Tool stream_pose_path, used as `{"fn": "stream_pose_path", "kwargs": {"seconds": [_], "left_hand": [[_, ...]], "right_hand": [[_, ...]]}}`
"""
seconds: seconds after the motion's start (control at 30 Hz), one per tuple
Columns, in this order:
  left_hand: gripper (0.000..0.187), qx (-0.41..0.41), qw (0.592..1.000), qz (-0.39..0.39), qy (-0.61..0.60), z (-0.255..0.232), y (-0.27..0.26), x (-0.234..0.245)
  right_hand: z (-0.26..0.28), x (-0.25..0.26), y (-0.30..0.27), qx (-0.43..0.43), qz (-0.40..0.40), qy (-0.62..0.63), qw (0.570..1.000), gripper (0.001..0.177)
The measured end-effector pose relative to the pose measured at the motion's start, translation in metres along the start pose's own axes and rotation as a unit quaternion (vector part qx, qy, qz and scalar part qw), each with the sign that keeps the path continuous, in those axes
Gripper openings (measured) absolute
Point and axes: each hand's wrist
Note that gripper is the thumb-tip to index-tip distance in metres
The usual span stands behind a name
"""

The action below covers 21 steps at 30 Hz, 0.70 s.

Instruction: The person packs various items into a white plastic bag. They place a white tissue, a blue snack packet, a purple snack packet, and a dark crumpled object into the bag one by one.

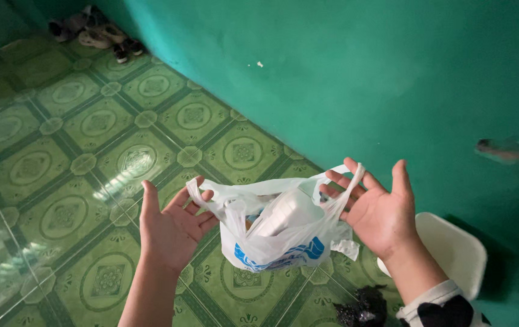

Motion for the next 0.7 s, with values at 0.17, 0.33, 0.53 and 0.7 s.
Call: {"fn": "stream_pose_path", "kwargs": {"seconds": [0.17,0.33,0.53,0.7], "left_hand": [[0.104,-0.016,0.999,-0.036,0.021,0.01,0.011,0.018],[0.105,-0.024,0.998,-0.06,0.02,0.02,0.024,0.035],[0.104,-0.048,0.997,-0.056,0.006,0.035,0.046,0.06],[0.103,-0.073,0.995,-0.066,0.007,0.044,0.064,0.076]], "right_hand": [[-0.022,-0.001,0.029,-0.002,0.025,-0.021,0.999,0.101],[-0.046,-0.004,0.061,-0.013,0.055,-0.032,0.998,0.103],[-0.08,-0.007,0.095,-0.027,0.094,-0.034,0.995,0.104],[-0.104,-0.014,0.118,-0.038,0.113,-0.028,0.992,0.104]]}}
Point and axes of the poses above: each hand's wrist, its own y-axis towards the middle knuckle, its own x-axis out of the back of the hand, z = x × y, and after that the axes turned 13 degrees about -z, right-handed
